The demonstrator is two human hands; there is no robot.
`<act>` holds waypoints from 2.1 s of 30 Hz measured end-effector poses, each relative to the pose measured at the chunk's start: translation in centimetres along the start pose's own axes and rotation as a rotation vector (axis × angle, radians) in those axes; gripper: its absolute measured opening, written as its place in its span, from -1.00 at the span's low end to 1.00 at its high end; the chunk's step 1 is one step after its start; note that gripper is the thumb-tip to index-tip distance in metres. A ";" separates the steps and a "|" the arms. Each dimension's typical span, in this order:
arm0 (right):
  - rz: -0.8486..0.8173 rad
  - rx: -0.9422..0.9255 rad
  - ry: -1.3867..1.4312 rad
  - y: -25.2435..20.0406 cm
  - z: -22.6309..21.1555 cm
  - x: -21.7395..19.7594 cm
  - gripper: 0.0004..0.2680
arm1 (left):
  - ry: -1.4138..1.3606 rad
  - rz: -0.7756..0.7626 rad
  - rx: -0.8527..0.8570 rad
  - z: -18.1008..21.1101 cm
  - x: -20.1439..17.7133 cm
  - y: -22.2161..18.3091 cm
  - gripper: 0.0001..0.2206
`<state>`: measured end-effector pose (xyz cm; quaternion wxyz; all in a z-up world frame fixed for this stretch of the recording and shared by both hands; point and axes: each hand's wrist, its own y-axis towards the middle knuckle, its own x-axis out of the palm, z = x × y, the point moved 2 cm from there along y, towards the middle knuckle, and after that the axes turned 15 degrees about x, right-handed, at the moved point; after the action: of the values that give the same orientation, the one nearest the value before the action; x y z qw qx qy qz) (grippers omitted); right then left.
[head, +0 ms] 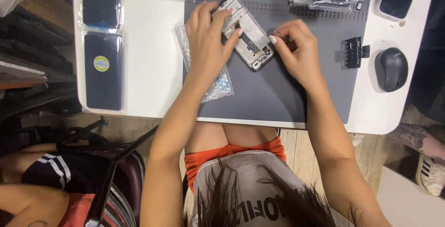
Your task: The person handles a disassembled smartphone, peeling off a protective film from the internal components. They then unwrap a new screen assembly from bubble wrap and place it on the workbench. Finally, they use a small tool to carefully pry and remove a ribbon cable from the phone's motherboard.
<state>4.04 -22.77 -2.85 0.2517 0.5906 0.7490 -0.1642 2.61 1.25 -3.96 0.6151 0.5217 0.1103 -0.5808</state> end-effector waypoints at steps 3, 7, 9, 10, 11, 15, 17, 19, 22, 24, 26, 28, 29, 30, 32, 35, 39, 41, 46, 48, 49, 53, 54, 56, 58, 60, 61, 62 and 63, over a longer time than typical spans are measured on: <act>-0.040 0.038 0.036 -0.2 -0.3 0.0 -0.89 | 0.047 -0.118 -0.052 -1.1 1.9 -1.0 -0.52; -0.079 0.273 0.159 -0.5 0.0 -0.1 -0.86 | 0.004 -0.142 -0.039 -0.7 1.6 -0.8 -0.57; -0.187 0.350 0.218 -0.6 -0.6 0.2 -0.85 | -0.038 -0.170 -0.011 -0.4 1.7 -0.8 -0.58; -0.187 0.356 0.220 -0.7 -0.5 0.2 -0.85 | -0.042 -0.176 -0.012 -0.1 1.7 -0.7 -0.58; -0.210 0.328 0.102 -0.7 -0.4 0.3 -0.79 | -0.068 -0.221 0.004 0.3 1.7 -0.5 -0.60; -0.286 0.315 -0.217 -0.8 0.3 0.4 -0.73 | -0.193 -0.257 0.172 1.1 1.5 -0.5 -0.71; -0.294 0.315 -0.180 -0.8 0.0 0.1 -0.76 | -0.222 -0.291 0.220 1.2 1.6 -0.5 -0.73; -0.301 0.303 -0.144 -0.7 -0.3 0.0 -0.79 | -0.242 -0.316 0.268 1.2 1.7 -0.4 -0.74; -0.221 0.202 0.032 -0.6 -0.5 -0.2 -0.87 | -0.269 -0.389 0.348 1.3 1.9 -0.3 -0.70; -0.098 0.060 0.087 -0.5 -0.4 -0.4 -0.93 | -0.265 -0.373 0.372 1.4 1.8 -0.3 -0.77; -0.057 -0.025 0.015 -0.9 -0.8 -0.3 -0.94 | -0.235 -0.358 0.318 1.2 2.0 -0.3 -0.65; -0.017 -0.114 -0.057 -1.6 -1.2 -0.3 -0.95 | -0.204 -0.338 0.263 0.9 2.2 -0.2 -0.53; -0.040 -0.189 -0.096 -2.3 -1.4 -0.2 -0.96 | -0.213 -0.323 0.290 0.9 2.2 -0.3 -0.61; -0.062 -0.265 -0.135 -2.9 -1.5 0.0 -0.92 | -0.220 -0.308 0.316 0.8 2.3 -0.4 -0.69; -0.051 -0.320 -0.189 -4.0 -1.5 0.2 -0.93 | -0.229 -0.325 0.310 0.9 2.3 -0.3 -0.71; -0.037 -0.396 -0.246 -5.4 -1.2 0.5 -0.92 | -0.226 -0.329 0.314 0.7 2.8 -0.5 -0.74; -0.001 -0.439 -0.219 -6.3 -1.1 1.0 -0.92 | -0.220 -0.298 0.317 0.7 2.7 -0.4 -0.74; 0.017 -0.440 -0.200 -6.4 -0.8 1.1 -0.93 | -0.219 -0.281 0.313 0.7 2.4 -0.4 -0.74; 0.064 -0.292 -0.016 -6.7 -0.9 1.1 -0.94 | -0.199 -0.280 0.317 1.0 2.0 -0.3 -0.74; 0.023 -0.052 0.201 -6.7 -0.5 1.0 -0.92 | -0.201 -0.281 0.304 1.1 1.8 -0.3 -0.72; 0.024 -0.052 0.201 -6.7 0.0 0.9 -0.92 | -0.202 -0.282 0.305 1.1 1.8 -0.3 -0.72; -0.011 0.044 0.440 -6.3 1.5 0.6 -0.90 | -0.198 -0.276 0.304 1.0 2.0 -0.4 -0.73; 0.003 -0.019 0.454 -6.1 1.5 0.5 -0.89 | -0.202 -0.271 0.303 1.0 2.1 -0.5 -0.74; 0.051 -0.097 0.376 -6.2 1.7 0.2 -0.90 | -0.204 -0.263 0.305 1.1 2.0 -0.4 -0.74; 0.096 -0.177 0.298 -6.1 1.3 0.0 -0.90 | -0.202 -0.253 0.307 1.1 1.9 -0.3 -0.74; 0.116 -0.226 0.265 -6.1 0.5 0.1 -0.81 | -0.203 -0.264 0.297 1.1 1.9 -0.4 -0.75; 0.117 -0.225 0.268 -6.2 0.4 0.2 -0.81 | -0.202 -0.266 0.296 1.1 1.8 -0.4 -0.75; 0.073 -0.170 0.340 -6.3 0.3 0.3 -0.84 | -0.206 -0.265 0.292 1.2 1.8 -0.4 -0.75; 0.031 -0.116 0.410 -6.4 0.2 0.4 -0.87 | -0.211 -0.263 0.292 1.2 1.9 -0.4 -0.75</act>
<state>-2.18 -24.13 -3.58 0.1303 0.6076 0.7835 0.0069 2.34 -0.67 -5.02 0.4601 0.5224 0.0271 -0.7174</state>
